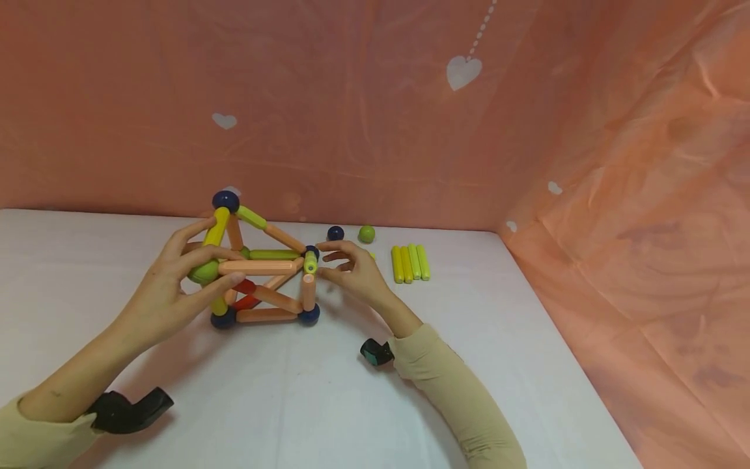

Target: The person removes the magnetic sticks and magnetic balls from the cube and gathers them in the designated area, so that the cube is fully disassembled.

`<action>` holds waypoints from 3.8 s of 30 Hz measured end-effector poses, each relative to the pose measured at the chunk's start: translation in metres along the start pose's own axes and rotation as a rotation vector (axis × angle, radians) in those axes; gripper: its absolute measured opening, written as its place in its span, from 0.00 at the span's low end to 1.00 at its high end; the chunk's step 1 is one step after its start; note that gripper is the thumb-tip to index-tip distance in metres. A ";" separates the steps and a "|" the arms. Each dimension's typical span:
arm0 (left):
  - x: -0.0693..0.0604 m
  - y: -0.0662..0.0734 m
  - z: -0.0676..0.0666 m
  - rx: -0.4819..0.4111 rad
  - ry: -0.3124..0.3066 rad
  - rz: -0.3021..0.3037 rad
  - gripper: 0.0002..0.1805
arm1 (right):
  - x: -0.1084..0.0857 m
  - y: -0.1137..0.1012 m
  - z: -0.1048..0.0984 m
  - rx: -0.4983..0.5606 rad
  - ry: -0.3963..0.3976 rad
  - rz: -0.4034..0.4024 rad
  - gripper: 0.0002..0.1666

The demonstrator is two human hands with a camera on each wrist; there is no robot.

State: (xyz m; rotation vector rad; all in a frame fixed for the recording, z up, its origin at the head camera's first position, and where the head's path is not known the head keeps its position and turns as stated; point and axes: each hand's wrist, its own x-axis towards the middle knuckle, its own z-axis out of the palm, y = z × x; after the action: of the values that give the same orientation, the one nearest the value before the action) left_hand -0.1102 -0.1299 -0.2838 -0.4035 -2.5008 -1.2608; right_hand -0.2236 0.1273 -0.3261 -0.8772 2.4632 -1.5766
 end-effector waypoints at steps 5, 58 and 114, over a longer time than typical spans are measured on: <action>0.000 0.000 -0.001 0.001 -0.008 -0.010 0.15 | -0.009 -0.005 0.007 0.048 0.004 -0.089 0.22; -0.002 -0.001 0.004 -0.014 0.016 0.017 0.14 | -0.011 0.037 -0.047 -0.444 0.089 0.284 0.14; 0.002 -0.002 0.012 -0.009 0.025 0.018 0.12 | 0.023 0.018 0.020 -0.235 0.098 0.058 0.15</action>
State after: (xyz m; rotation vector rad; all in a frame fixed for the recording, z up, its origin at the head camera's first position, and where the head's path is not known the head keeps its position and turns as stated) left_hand -0.1141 -0.1212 -0.2911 -0.4095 -2.4663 -1.2624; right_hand -0.2431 0.1050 -0.3455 -0.7642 2.7582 -1.3628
